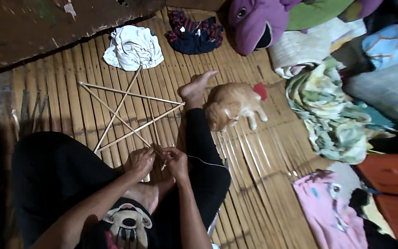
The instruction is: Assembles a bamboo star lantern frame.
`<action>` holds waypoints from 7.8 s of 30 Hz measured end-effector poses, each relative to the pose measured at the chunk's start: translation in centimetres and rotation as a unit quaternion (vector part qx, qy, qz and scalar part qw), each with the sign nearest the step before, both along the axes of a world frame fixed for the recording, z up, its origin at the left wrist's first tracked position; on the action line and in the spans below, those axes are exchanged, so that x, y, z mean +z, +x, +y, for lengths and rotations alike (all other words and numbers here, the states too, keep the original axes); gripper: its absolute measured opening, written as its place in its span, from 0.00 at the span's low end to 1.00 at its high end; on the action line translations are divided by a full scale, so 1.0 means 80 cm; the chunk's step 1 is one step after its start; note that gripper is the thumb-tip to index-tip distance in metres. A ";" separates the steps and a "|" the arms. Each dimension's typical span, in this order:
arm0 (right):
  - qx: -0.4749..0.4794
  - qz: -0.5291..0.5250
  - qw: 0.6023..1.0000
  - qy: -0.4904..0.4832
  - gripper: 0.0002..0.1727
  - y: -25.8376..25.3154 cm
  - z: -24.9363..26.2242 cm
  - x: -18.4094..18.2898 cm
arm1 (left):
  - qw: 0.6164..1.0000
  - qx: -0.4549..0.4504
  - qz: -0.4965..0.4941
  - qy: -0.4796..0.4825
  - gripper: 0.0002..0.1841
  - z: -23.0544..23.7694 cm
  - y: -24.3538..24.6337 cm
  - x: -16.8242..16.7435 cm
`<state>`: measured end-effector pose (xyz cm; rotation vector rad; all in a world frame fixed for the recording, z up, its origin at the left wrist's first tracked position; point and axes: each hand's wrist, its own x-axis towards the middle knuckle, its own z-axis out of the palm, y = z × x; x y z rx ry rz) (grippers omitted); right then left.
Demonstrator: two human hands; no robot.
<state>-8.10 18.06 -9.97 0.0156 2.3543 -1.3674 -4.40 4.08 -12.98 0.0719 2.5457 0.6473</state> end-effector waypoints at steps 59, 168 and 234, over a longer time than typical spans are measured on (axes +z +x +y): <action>0.122 -0.001 0.980 -0.156 0.24 0.002 0.006 0.035 | 0.968 0.119 -0.029 0.218 0.15 -0.082 0.029 0.045; -0.055 -0.069 0.996 -0.019 0.07 -0.131 -0.062 -0.065 | 0.920 0.317 -0.122 0.195 0.11 -0.091 -0.176 0.009; 0.242 0.037 0.968 0.065 0.09 -0.199 -0.082 0.012 | 0.921 0.253 0.042 0.293 0.08 -0.086 -0.146 -0.006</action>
